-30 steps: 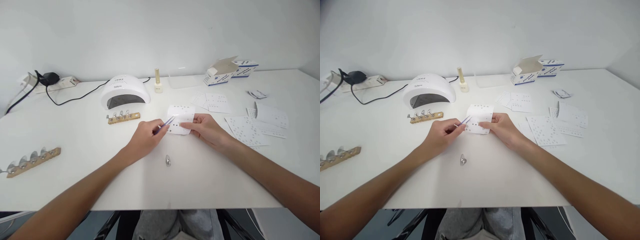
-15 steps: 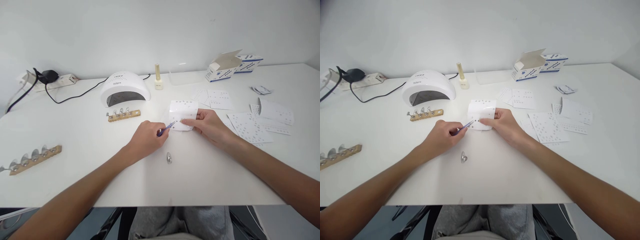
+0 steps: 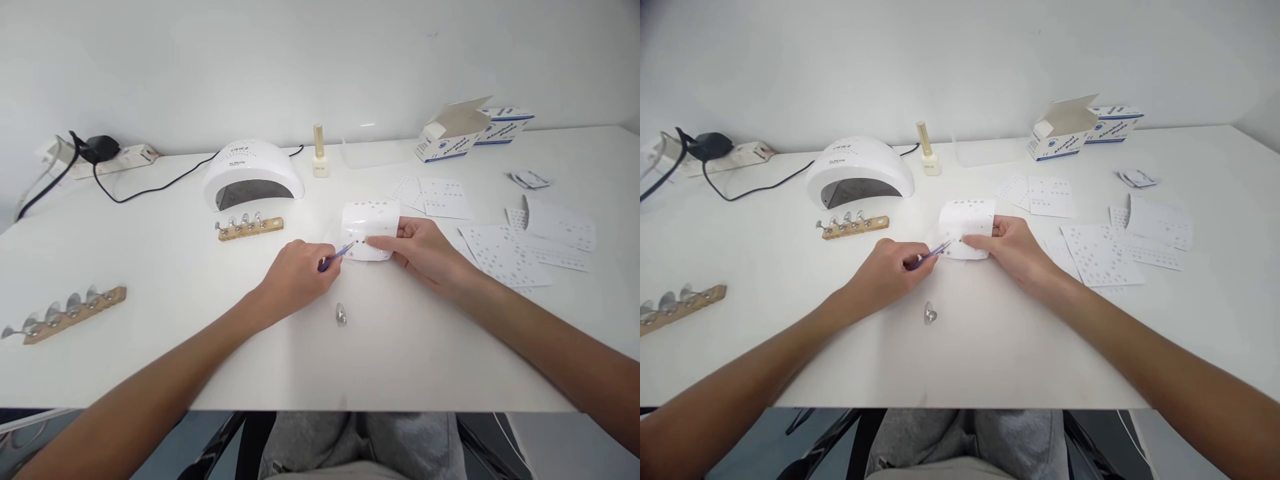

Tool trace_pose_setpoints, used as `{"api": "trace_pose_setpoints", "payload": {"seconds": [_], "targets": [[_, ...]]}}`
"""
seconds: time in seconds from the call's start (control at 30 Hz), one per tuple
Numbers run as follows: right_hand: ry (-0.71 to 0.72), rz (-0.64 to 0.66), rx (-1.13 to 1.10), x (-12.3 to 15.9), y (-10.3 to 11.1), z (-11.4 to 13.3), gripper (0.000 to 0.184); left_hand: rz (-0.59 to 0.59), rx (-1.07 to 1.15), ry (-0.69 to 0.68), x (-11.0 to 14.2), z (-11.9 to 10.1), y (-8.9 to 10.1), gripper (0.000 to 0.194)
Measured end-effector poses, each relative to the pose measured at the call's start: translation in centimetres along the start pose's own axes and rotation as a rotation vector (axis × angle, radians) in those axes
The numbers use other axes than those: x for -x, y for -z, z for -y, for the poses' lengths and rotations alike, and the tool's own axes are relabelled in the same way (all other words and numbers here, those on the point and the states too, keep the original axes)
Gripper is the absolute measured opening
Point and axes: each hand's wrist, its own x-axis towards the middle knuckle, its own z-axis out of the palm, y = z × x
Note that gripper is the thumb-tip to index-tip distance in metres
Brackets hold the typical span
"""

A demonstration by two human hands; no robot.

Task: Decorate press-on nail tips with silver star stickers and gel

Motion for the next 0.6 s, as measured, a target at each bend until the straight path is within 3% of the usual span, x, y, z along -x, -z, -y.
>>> {"api": "trace_pose_setpoints", "payload": {"seconds": [0.37,0.6], "targets": [[-0.059,0.01,-0.085,0.1,-0.1,0.4,0.026,-0.008,0.012,-0.013,0.0,-0.1,0.1,0.033],[-0.112,-0.007,-0.079,0.5,-0.4,1.1,0.015,-0.019,0.016,-0.049,-0.1,-0.1,-0.1,0.032]]}}
